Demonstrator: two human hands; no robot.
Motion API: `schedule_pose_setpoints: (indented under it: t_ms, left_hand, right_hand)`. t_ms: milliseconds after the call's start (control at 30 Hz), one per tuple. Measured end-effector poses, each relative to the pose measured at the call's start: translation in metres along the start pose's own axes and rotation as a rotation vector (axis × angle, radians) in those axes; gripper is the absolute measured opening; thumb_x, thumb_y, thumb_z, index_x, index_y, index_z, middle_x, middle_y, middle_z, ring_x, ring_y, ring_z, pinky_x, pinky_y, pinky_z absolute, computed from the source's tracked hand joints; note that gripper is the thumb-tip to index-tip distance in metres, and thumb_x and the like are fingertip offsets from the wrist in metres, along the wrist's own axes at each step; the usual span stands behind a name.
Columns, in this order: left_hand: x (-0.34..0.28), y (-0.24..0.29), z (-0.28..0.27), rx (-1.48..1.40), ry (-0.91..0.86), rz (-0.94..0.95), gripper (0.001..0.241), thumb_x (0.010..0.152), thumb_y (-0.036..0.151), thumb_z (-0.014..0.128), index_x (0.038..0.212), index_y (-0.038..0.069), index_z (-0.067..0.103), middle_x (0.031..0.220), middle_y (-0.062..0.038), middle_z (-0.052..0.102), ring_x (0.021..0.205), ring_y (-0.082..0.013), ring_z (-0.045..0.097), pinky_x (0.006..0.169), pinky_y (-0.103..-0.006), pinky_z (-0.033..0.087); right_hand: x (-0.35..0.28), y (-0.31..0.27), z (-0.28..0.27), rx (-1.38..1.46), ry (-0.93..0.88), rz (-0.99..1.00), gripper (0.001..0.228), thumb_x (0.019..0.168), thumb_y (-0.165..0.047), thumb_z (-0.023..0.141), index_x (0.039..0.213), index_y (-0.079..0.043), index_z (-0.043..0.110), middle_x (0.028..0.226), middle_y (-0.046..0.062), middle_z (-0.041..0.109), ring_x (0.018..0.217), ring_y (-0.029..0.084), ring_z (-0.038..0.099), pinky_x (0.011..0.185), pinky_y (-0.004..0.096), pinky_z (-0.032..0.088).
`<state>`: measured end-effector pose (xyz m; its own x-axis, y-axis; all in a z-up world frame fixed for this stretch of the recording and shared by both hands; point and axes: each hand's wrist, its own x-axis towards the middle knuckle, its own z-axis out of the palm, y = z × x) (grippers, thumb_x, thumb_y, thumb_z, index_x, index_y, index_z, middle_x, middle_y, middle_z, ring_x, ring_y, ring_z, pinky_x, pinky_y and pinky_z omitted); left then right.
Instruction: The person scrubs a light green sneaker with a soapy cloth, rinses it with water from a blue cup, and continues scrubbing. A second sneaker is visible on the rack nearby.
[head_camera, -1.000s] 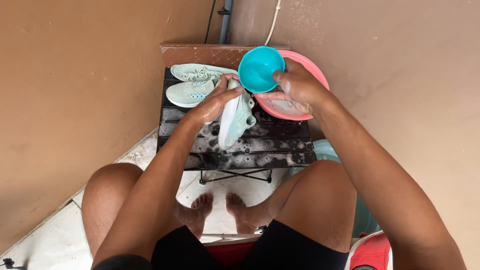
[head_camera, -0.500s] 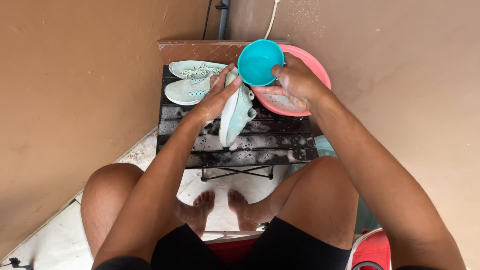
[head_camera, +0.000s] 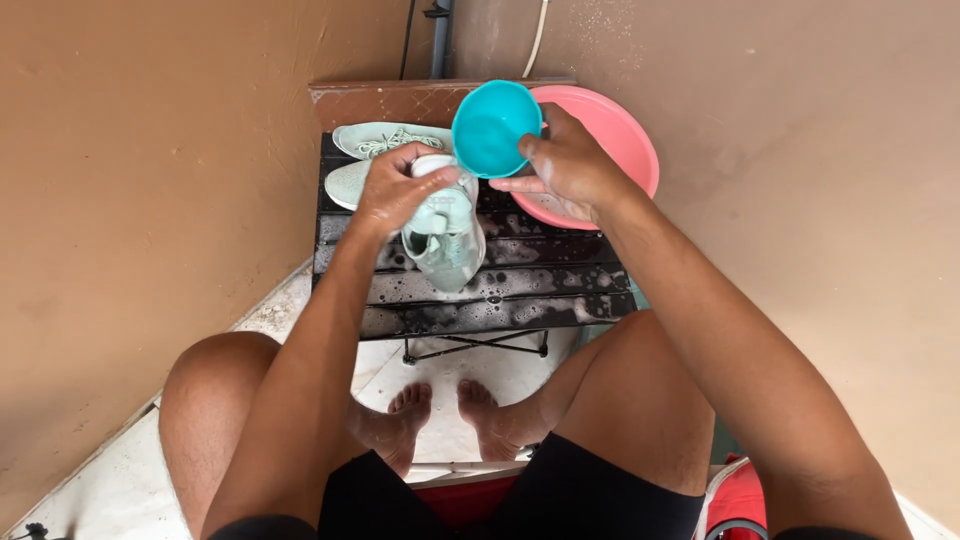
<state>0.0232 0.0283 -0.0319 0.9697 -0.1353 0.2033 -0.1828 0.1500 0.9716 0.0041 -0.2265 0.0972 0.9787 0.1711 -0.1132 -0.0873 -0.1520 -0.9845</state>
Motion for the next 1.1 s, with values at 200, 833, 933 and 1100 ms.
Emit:
schedule_pose_setpoints:
  t_ms: [200, 833, 933, 1100]
  left_hand:
    - [0.021, 0.002, -0.031, 0.274, -0.342, -0.03, 0.028, 0.123, 0.043, 0.072, 0.143, 0.024, 0.076, 0.118, 0.009, 0.071, 0.104, -0.007, 0.057, 0.097, -0.0241, 0.047]
    - [0.023, -0.017, -0.011, 0.032, -0.222, -0.012, 0.031, 0.113, 0.031, 0.058, 0.098, 0.018, 0.082, 0.08, 0.006, 0.069, 0.068, -0.0064, 0.055, 0.067, -0.0291, 0.04]
    - [0.026, -0.031, -0.008, -0.012, -0.207, 0.003, 0.029, 0.117, 0.031, 0.062, 0.11, 0.018, 0.086, 0.089, 0.009, 0.075, 0.075, -0.0041, 0.059, 0.073, -0.0272, 0.044]
    - [0.038, -0.065, -0.003, -0.062, -0.199, 0.036, 0.048, 0.122, 0.031, 0.062, 0.165, 0.013, 0.076, 0.164, -0.005, 0.08, 0.152, -0.0205, 0.073, 0.135, -0.0389, 0.052]
  right_hand:
    - [0.01, -0.01, 0.014, -0.113, 0.043, 0.068, 0.056, 0.113, -0.006, 0.055, 0.169, -0.005, 0.048, 0.176, 0.019, 0.045, 0.157, 0.052, 0.066, 0.102, 0.058, 0.088]
    - [0.007, -0.002, 0.018, -0.183, 0.016, -0.073, 0.059, 0.116, -0.01, 0.064, 0.172, -0.018, 0.047, 0.171, 0.02, 0.046, 0.152, 0.045, 0.068, 0.098, 0.061, 0.09]
    - [0.003, -0.003, 0.017, -0.259, 0.024, -0.111, 0.063, 0.115, -0.014, 0.067, 0.174, -0.018, 0.045, 0.168, 0.022, 0.05, 0.147, 0.042, 0.072, 0.096, 0.058, 0.09]
    - [0.003, 0.0, 0.009, -0.636, 0.152, -0.299, 0.06, 0.109, -0.033, 0.078, 0.164, -0.018, 0.06, 0.149, 0.013, 0.075, 0.133, 0.027, 0.072, 0.103, 0.048, 0.064]
